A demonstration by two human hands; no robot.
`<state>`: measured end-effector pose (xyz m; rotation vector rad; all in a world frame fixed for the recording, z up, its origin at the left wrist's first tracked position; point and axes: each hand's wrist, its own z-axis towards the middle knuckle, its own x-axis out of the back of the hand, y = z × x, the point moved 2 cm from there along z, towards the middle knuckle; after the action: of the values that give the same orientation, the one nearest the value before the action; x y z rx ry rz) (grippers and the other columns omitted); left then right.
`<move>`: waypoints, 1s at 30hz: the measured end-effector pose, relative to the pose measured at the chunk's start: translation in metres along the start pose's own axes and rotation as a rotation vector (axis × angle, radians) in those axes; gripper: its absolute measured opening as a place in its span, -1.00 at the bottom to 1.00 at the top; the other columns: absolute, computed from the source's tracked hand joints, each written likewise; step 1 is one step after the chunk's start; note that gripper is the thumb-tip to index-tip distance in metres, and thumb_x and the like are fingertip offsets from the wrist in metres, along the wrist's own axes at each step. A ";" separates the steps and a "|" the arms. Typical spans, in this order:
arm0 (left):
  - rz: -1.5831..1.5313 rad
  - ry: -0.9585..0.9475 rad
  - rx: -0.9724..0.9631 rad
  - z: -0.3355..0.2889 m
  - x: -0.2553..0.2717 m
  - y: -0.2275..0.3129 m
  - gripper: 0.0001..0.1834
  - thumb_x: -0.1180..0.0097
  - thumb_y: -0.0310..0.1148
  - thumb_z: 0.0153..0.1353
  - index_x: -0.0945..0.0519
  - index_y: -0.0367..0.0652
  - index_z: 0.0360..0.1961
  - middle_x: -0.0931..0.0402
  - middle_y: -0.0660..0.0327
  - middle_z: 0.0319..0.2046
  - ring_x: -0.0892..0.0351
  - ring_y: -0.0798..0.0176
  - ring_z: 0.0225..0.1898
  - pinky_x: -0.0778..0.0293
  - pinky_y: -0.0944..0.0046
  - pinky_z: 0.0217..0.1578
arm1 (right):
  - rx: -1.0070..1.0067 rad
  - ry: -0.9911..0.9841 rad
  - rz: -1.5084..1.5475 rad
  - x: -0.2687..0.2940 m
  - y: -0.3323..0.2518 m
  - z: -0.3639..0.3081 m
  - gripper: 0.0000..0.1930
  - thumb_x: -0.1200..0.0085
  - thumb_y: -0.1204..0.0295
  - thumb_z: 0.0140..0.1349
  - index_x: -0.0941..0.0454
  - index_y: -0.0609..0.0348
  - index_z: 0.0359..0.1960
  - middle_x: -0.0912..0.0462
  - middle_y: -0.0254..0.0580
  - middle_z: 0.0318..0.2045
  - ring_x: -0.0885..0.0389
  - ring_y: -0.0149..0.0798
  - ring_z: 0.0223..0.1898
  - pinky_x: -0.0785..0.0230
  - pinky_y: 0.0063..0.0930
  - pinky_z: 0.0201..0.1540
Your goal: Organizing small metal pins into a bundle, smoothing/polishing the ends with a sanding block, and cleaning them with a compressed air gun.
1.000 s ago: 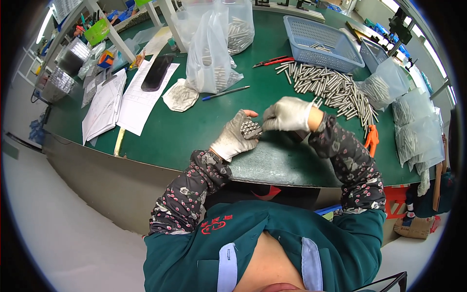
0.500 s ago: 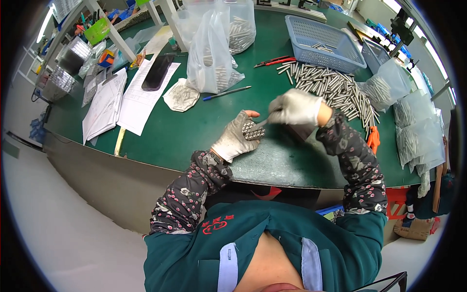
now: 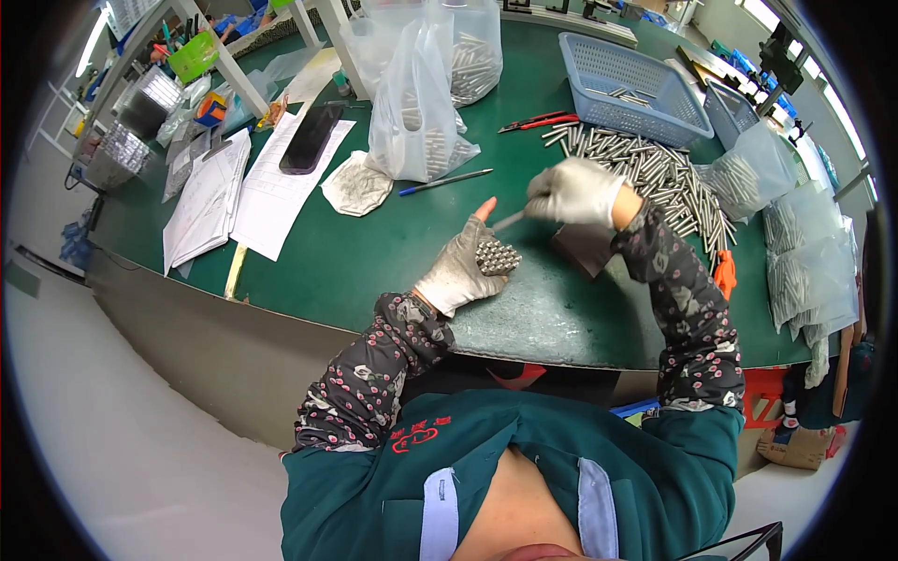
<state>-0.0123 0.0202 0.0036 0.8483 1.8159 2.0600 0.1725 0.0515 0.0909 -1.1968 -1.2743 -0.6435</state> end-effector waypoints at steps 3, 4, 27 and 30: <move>-0.035 0.009 0.017 0.001 -0.001 -0.009 0.07 -0.25 -0.60 -0.30 0.07 -0.03 0.28 -0.31 0.18 -0.19 -0.33 0.29 -0.11 -0.23 0.36 -0.01 | 0.209 -0.150 0.040 -0.020 -0.021 0.004 -0.73 -0.07 0.14 0.00 -0.61 0.06 -0.44 -0.59 -0.12 -0.49 -0.54 -0.10 -0.45 -0.40 -0.37 -0.33; -0.025 0.027 0.027 0.001 -0.001 -0.011 0.08 -0.26 -0.60 -0.29 0.08 -0.03 0.28 -0.31 0.18 -0.18 -0.33 0.29 -0.10 -0.23 0.35 -0.01 | 0.238 -0.089 0.093 -0.021 -0.008 0.008 -0.74 -0.08 0.15 0.00 -0.61 0.05 -0.43 -0.59 -0.14 -0.51 -0.55 -0.11 -0.47 -0.41 -0.37 -0.35; -0.058 0.006 -0.029 0.003 -0.001 -0.006 0.00 -0.27 -0.47 -0.30 0.00 -0.19 0.23 -0.41 0.23 -0.39 -0.42 0.35 -0.34 -0.35 0.41 -0.21 | 0.279 -0.156 0.003 -0.015 -0.019 0.022 -0.77 -0.12 0.19 -0.07 -0.62 0.04 -0.46 -0.59 -0.15 -0.54 -0.56 -0.14 -0.49 -0.40 -0.38 -0.39; -0.122 -0.054 0.009 -0.001 -0.002 -0.005 -0.01 -0.26 -0.49 -0.30 -0.01 -0.19 0.23 -0.41 0.23 -0.40 -0.42 0.36 -0.33 -0.35 0.41 -0.20 | 0.136 -0.063 -0.082 -0.006 0.002 0.024 -0.76 -0.13 0.17 -0.07 -0.62 0.04 -0.45 -0.59 -0.12 -0.54 -0.55 -0.12 -0.50 -0.39 -0.37 -0.40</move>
<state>-0.0117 0.0192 -0.0018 0.7676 1.8034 1.9366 0.1643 0.0723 0.0811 -1.0650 -1.4037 -0.5728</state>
